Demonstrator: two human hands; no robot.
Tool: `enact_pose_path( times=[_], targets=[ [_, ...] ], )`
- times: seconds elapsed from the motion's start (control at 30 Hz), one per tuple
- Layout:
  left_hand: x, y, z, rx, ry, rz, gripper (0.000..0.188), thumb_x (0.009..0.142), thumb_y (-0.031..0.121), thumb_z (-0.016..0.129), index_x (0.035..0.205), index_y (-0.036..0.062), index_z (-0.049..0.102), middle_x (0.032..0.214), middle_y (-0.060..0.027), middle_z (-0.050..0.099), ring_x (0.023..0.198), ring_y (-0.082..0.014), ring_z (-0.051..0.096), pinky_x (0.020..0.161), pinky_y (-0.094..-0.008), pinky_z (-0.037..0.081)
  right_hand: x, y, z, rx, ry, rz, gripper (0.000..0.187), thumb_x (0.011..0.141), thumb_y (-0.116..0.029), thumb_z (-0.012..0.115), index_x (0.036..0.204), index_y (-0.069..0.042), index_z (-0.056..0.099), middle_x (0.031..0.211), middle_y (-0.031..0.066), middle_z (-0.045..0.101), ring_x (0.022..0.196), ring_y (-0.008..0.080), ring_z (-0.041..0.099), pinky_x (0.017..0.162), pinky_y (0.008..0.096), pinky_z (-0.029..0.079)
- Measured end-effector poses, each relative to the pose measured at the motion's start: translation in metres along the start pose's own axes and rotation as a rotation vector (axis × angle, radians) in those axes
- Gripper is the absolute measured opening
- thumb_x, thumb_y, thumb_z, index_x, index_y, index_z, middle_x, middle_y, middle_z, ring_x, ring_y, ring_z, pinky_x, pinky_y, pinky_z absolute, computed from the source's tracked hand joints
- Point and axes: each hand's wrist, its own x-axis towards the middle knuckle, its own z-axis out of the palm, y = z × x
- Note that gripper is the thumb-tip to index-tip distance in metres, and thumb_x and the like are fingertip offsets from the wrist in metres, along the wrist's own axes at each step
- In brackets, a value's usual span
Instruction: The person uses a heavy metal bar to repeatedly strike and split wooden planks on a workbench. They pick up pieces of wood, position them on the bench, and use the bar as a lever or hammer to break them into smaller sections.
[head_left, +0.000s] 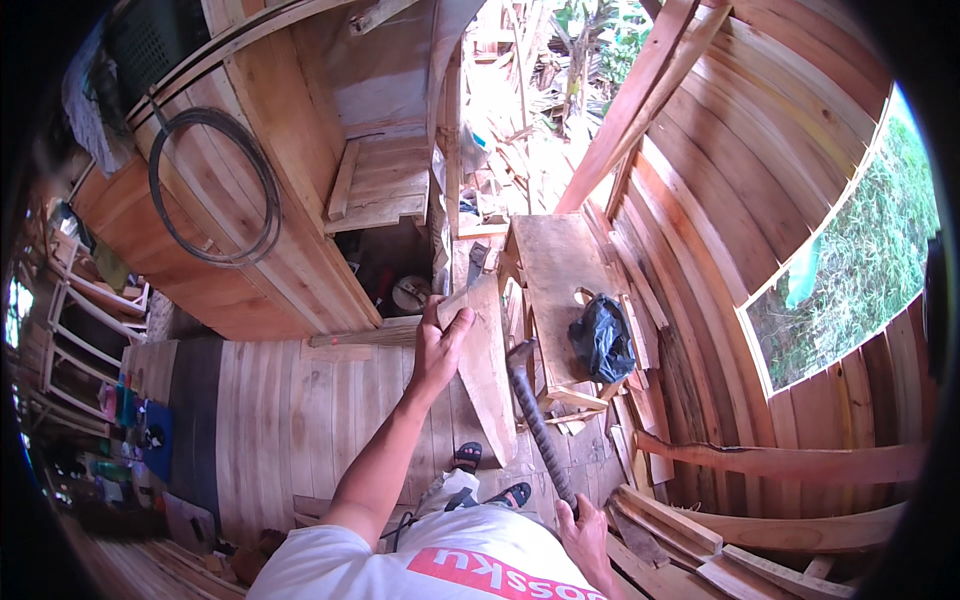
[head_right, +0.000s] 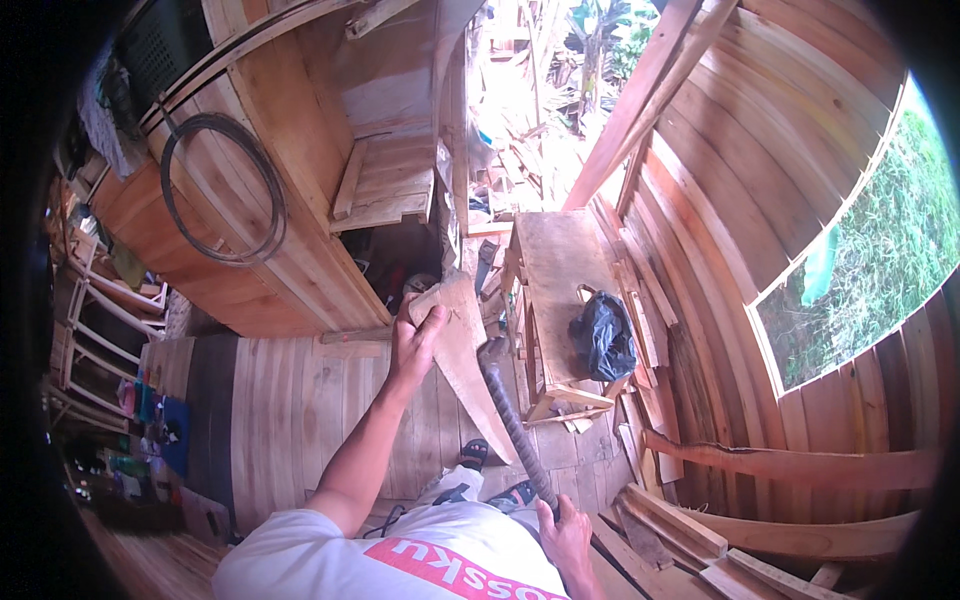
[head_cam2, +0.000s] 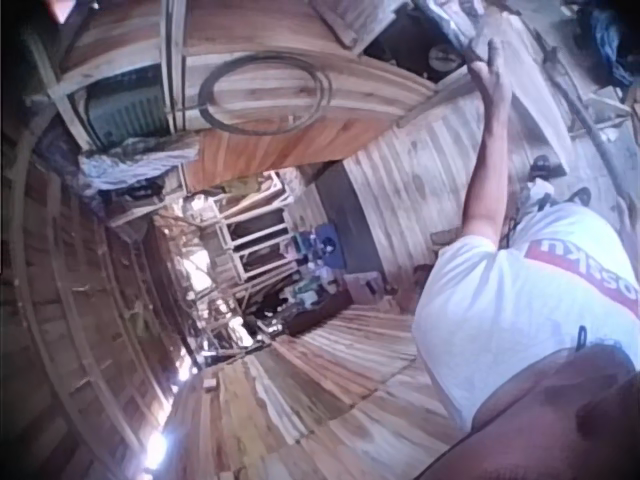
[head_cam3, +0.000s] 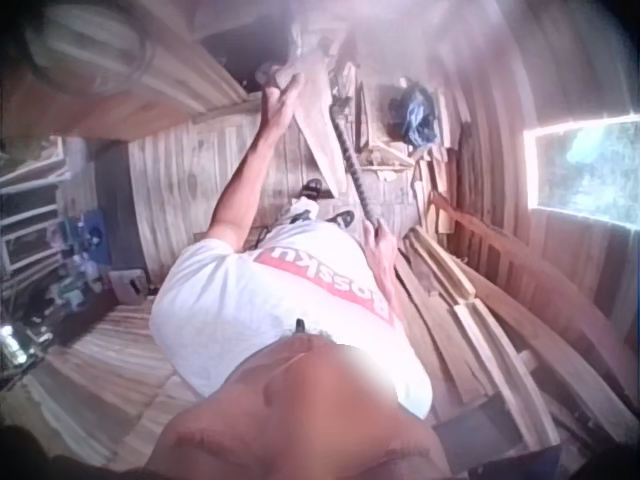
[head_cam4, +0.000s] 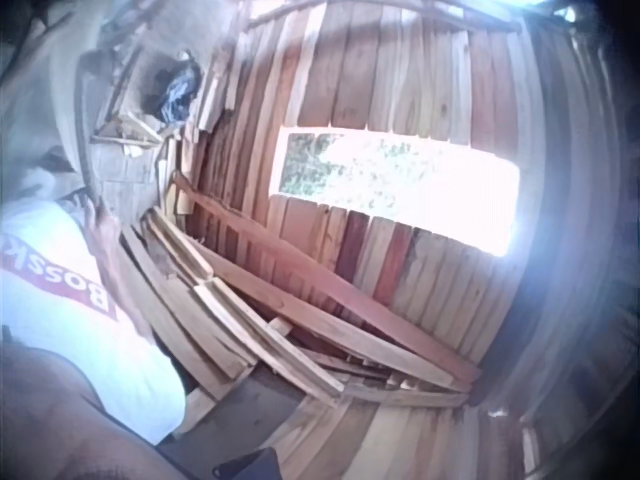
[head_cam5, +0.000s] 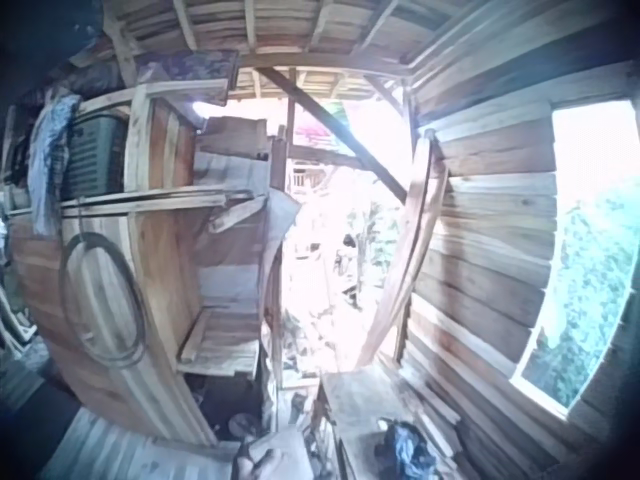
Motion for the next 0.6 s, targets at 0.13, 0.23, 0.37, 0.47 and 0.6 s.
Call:
enact_pose_path(
  times=[0.13,0.23,0.37,0.47,0.6],
  targets=[
    [-0.006,-0.001,0.001,0.045,-0.174,0.05,0.032,0.096,0.026,0.059,0.114,0.0004,0.057,0.095,-0.0028,0.062,0.087,-0.0107,0.055,0.078,-0.0267,0.045,0.006,-0.007,-0.009,-0.035,-0.055,0.014,0.046,0.09,-0.044,0.057,0.094,0.001,0.063,0.065,0.0244,0.062,0.068,0.0432,0.063,0.064,0.0508,0.048],
    [-0.007,0.002,0.006,0.007,-0.159,0.103,0.028,0.096,0.025,0.059,0.111,0.0008,0.059,0.094,-0.0021,0.063,0.086,-0.0104,0.055,0.078,-0.0269,0.045,0.007,-0.022,-0.027,-0.147,-0.134,0.054,0.047,0.09,-0.045,0.056,0.096,0.001,0.063,0.069,0.0253,0.063,0.072,0.0434,0.064,0.066,0.0506,0.049],
    [-0.009,0.006,0.012,-0.034,-0.161,0.036,0.026,0.096,0.024,0.059,0.109,0.0015,0.06,0.091,-0.001,0.061,0.086,-0.0098,0.054,0.077,-0.0265,0.045,0.005,0.003,-0.031,-0.119,-0.073,0.026,0.047,0.09,-0.047,0.057,0.087,-0.001,0.062,0.06,0.0199,0.058,0.064,0.0391,0.062,0.06,0.0473,0.045],
    [-0.01,0.002,0.011,-0.034,-0.202,0.057,0.024,0.095,0.024,0.06,0.105,0.0016,0.059,0.089,-0.001,0.058,0.085,-0.0106,0.054,0.077,-0.0266,0.045,0.005,-0.01,-0.05,-0.247,-0.084,0.032,0.045,0.09,-0.047,0.057,0.088,-0.002,0.062,0.063,0.021,0.059,0.068,0.0418,0.062,0.063,0.0483,0.046],
    [-0.009,0.004,0.012,-0.014,-0.222,0.099,0.025,0.094,0.025,0.062,0.102,0.0009,0.059,0.09,-0.0017,0.058,0.084,-0.0111,0.054,0.076,-0.0262,0.044,0.004,-0.021,-0.064,-0.296,-0.037,0.02,0.044,0.089,-0.047,0.058,0.087,-0.003,0.062,0.065,0.0212,0.061,0.07,0.043,0.061,0.064,0.0497,0.046]
  ],
)
